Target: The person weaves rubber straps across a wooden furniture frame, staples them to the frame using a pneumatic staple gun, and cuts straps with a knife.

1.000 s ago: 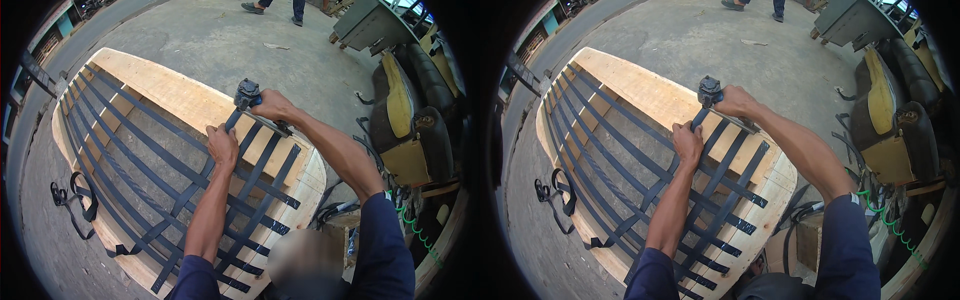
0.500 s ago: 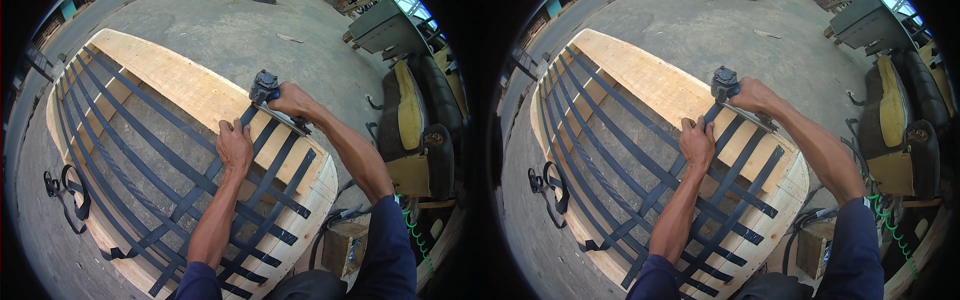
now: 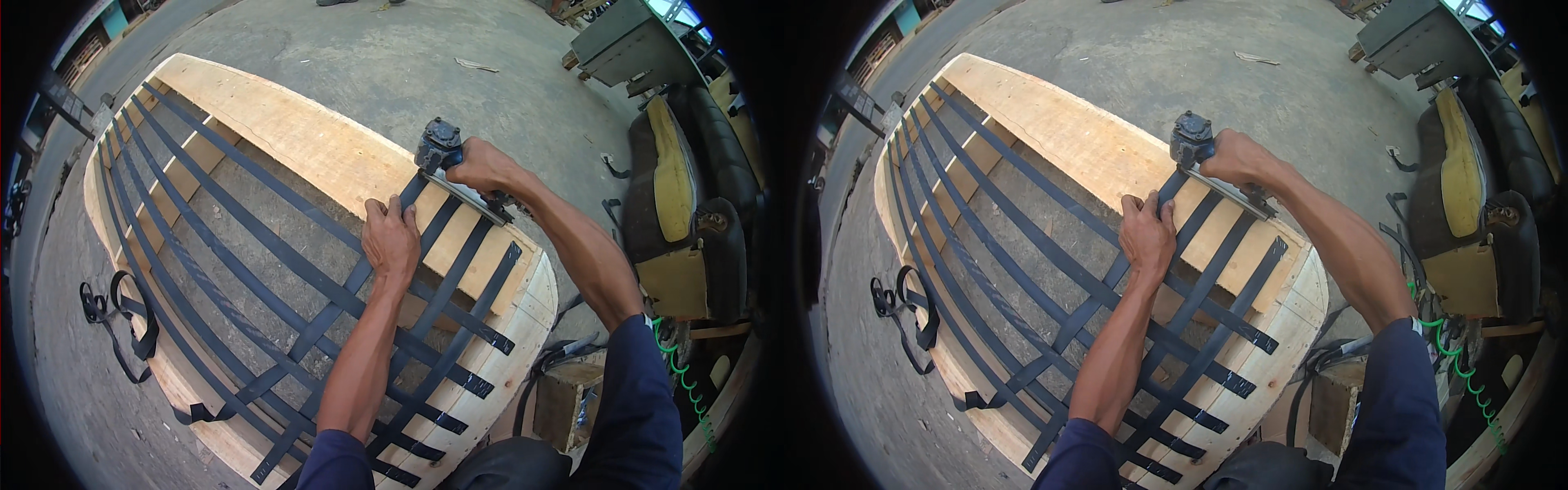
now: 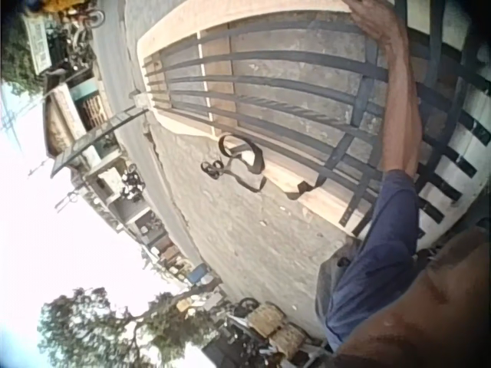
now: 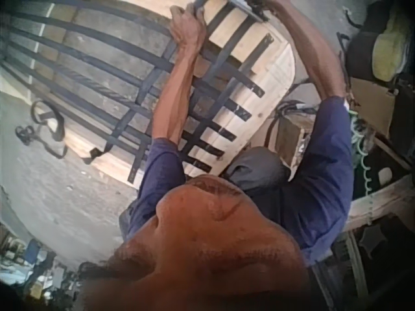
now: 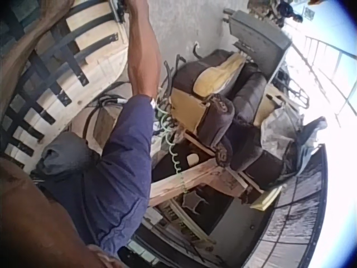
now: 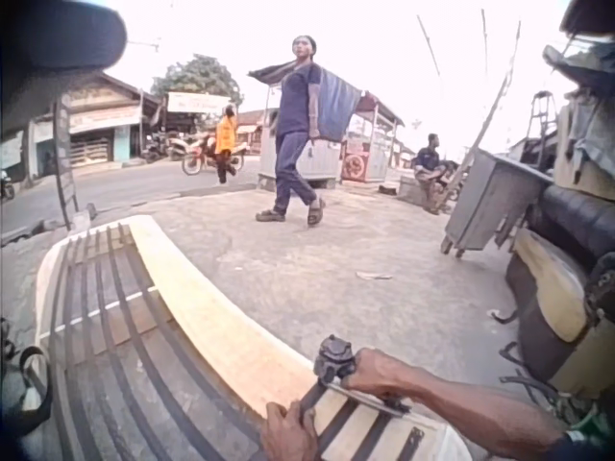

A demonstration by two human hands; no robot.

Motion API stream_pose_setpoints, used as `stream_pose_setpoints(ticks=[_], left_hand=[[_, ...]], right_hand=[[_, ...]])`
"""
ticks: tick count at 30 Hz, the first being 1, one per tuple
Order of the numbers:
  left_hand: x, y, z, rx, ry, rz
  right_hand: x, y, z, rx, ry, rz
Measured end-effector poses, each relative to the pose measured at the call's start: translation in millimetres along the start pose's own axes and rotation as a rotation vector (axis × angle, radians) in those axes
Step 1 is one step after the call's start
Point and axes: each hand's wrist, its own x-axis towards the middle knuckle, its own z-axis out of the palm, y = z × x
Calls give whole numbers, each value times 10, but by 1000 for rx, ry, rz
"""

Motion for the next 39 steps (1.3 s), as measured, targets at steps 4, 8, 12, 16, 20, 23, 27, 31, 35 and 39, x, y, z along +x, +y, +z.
stream_pose_setpoints(ticks=[4, 8, 12, 16, 20, 23, 27, 31, 35, 39], left_hand=[[8, -99, 7, 18, 30, 14], [-5, -47, 47, 19, 31, 14], [-1, -76, 49, 11, 32, 3], [2, -56, 48, 24, 56, 11], [1, -34, 71, -3, 53, -7], [-2, -11, 45, 1, 21, -28], [-6, -38, -2, 13, 19, -29], [37, -55, -174, -47, -154, -66], [8, -276, -913, 64, -300, 210], [-443, -1173, -2404, 281, -420, 396]], right_hand=[[-19, -48, 41, 18, 55, -49], [-152, -54, -59, -8, 47, 21], [-96, 33, -41, -14, 50, 11], [-113, 159, -40, 11, 67, -15], [-187, 120, -80, 61, 125, -39], [-147, -12, -145, 49, 26, 56], [-38, -70, -82, -7, -38, 65], [-457, -74, 79, 28, 115, 11], [-1555, 11, 169, 35, 57, 116], [-2488, 243, 503, 58, 16, 167]])
